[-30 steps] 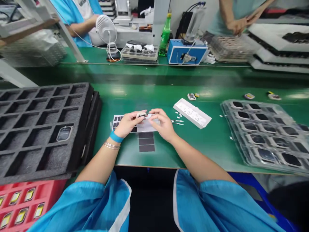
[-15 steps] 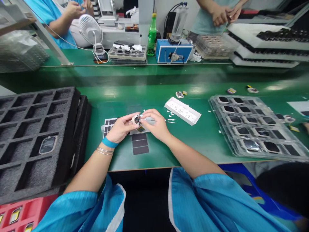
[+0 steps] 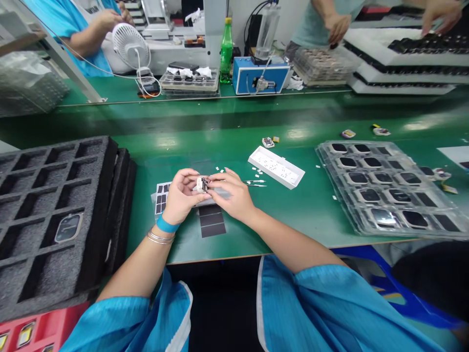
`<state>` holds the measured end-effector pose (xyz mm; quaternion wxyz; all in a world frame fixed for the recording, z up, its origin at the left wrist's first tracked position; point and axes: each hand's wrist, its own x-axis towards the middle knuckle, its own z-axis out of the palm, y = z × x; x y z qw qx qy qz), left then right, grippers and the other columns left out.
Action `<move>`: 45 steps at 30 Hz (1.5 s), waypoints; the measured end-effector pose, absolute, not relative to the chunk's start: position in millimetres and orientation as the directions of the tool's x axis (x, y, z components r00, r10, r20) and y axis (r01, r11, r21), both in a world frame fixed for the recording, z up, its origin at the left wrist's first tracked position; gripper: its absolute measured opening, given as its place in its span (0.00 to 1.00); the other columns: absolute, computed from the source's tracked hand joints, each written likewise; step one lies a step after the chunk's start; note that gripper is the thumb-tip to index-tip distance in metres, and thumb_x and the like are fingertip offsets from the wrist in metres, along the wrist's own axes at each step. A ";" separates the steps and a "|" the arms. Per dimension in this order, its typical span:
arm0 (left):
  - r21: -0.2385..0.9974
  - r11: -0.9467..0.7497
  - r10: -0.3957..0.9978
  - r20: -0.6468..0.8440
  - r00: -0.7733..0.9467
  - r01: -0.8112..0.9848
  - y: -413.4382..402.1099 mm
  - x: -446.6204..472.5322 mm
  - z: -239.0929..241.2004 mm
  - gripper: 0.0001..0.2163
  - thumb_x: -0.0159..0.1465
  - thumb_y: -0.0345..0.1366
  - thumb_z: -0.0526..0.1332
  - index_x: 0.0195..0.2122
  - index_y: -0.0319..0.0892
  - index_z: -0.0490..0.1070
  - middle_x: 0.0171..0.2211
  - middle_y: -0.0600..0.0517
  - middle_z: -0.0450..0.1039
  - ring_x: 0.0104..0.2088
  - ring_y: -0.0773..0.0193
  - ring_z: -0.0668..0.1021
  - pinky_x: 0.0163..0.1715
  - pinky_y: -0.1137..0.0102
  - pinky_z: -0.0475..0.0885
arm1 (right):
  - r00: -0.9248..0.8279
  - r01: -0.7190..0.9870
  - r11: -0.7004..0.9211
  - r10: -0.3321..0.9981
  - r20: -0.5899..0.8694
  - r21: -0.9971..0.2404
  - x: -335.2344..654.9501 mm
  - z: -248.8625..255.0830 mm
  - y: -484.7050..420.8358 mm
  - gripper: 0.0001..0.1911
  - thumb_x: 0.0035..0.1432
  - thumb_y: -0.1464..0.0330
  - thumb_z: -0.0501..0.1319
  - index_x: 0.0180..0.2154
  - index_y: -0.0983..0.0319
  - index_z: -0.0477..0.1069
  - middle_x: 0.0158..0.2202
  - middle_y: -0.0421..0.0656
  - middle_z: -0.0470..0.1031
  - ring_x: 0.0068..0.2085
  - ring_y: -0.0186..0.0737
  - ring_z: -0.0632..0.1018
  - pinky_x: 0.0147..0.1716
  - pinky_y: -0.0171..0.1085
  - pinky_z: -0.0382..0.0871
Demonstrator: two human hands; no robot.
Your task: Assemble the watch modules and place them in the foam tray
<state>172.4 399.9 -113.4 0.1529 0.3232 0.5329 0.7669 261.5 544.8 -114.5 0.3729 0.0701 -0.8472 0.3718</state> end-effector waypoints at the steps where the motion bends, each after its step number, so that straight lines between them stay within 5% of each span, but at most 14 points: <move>1: 0.917 -0.381 0.573 0.336 -0.748 0.120 400.4 172.6 -113.4 0.28 0.42 0.31 0.78 0.42 0.44 0.67 0.38 0.52 0.78 0.41 0.65 0.81 0.37 0.75 0.77 | -0.712 -0.396 0.715 0.158 0.684 -0.577 261.7 -114.9 544.7 0.06 0.60 0.67 0.62 0.35 0.58 0.77 0.43 0.43 0.80 0.45 0.37 0.80 0.61 0.48 0.60; 15: 0.955 -0.288 0.514 0.214 -0.831 0.068 405.0 183.9 -111.8 0.29 0.39 0.35 0.78 0.41 0.44 0.68 0.37 0.53 0.74 0.42 0.62 0.79 0.42 0.69 0.75 | -0.761 -0.322 0.762 0.145 0.633 -0.562 261.1 -113.9 545.3 0.06 0.58 0.69 0.60 0.30 0.56 0.74 0.43 0.41 0.80 0.43 0.39 0.79 0.65 0.56 0.53; 25: 0.949 -0.301 0.568 0.099 -0.817 -0.094 405.2 182.1 -111.0 0.29 0.42 0.33 0.77 0.44 0.45 0.68 0.38 0.53 0.76 0.40 0.64 0.79 0.43 0.71 0.73 | -0.726 -0.347 0.843 0.037 0.686 -0.412 259.5 -100.0 558.6 0.05 0.58 0.71 0.57 0.30 0.56 0.70 0.44 0.42 0.77 0.47 0.43 0.73 0.62 0.54 0.56; 31: 0.876 -0.357 0.651 -0.016 -0.759 -0.325 402.1 179.7 -105.0 0.28 0.42 0.34 0.77 0.44 0.46 0.68 0.39 0.52 0.78 0.43 0.61 0.79 0.45 0.68 0.73 | -0.560 -0.010 0.848 0.435 0.705 -0.531 266.0 -79.9 640.7 0.05 0.55 0.72 0.60 0.28 0.58 0.71 0.40 0.45 0.76 0.48 0.50 0.73 0.58 0.60 0.57; 34: 0.851 -0.361 0.687 -0.032 -0.725 -0.381 400.4 179.5 -103.4 0.28 0.43 0.35 0.77 0.45 0.47 0.68 0.39 0.52 0.78 0.43 0.62 0.79 0.45 0.69 0.73 | -0.497 0.009 0.735 0.592 0.635 -0.678 266.4 -78.0 646.6 0.04 0.56 0.70 0.60 0.30 0.59 0.73 0.38 0.45 0.77 0.46 0.48 0.76 0.56 0.57 0.63; 36: 0.851 -0.350 0.708 -0.033 -0.706 -0.392 399.5 179.7 -103.4 0.30 0.43 0.36 0.77 0.47 0.47 0.68 0.39 0.52 0.77 0.42 0.63 0.79 0.44 0.69 0.74 | -0.657 -0.121 0.562 0.573 0.490 -0.818 265.0 -82.2 624.2 0.07 0.59 0.66 0.59 0.36 0.59 0.75 0.37 0.44 0.79 0.44 0.44 0.78 0.53 0.53 0.68; 38: 0.862 -0.335 0.716 -0.030 -0.698 -0.380 398.6 179.2 -104.0 0.31 0.43 0.37 0.77 0.48 0.47 0.67 0.38 0.53 0.77 0.39 0.64 0.79 0.41 0.70 0.74 | -0.874 -0.191 0.288 0.385 0.296 -0.938 262.2 -89.8 592.2 0.12 0.59 0.61 0.60 0.42 0.59 0.74 0.39 0.44 0.80 0.44 0.41 0.79 0.50 0.48 0.72; 41: 0.878 -0.335 0.700 -0.012 -0.714 -0.342 397.0 176.1 -104.7 0.31 0.43 0.38 0.76 0.47 0.47 0.67 0.38 0.53 0.76 0.37 0.64 0.79 0.37 0.72 0.74 | -0.997 -0.074 -0.078 0.036 0.072 -0.994 258.0 -101.5 556.1 0.23 0.53 0.58 0.67 0.49 0.57 0.70 0.44 0.44 0.79 0.45 0.40 0.80 0.46 0.43 0.76; 45: 0.876 -0.359 0.675 0.007 -0.738 -0.321 394.7 170.4 -103.7 0.29 0.44 0.38 0.76 0.47 0.48 0.66 0.41 0.53 0.76 0.40 0.64 0.80 0.40 0.71 0.75 | -0.986 0.166 -0.247 -0.059 -0.156 -0.955 256.4 -106.0 556.0 0.22 0.46 0.62 0.72 0.43 0.61 0.73 0.35 0.41 0.80 0.32 0.34 0.80 0.35 0.36 0.78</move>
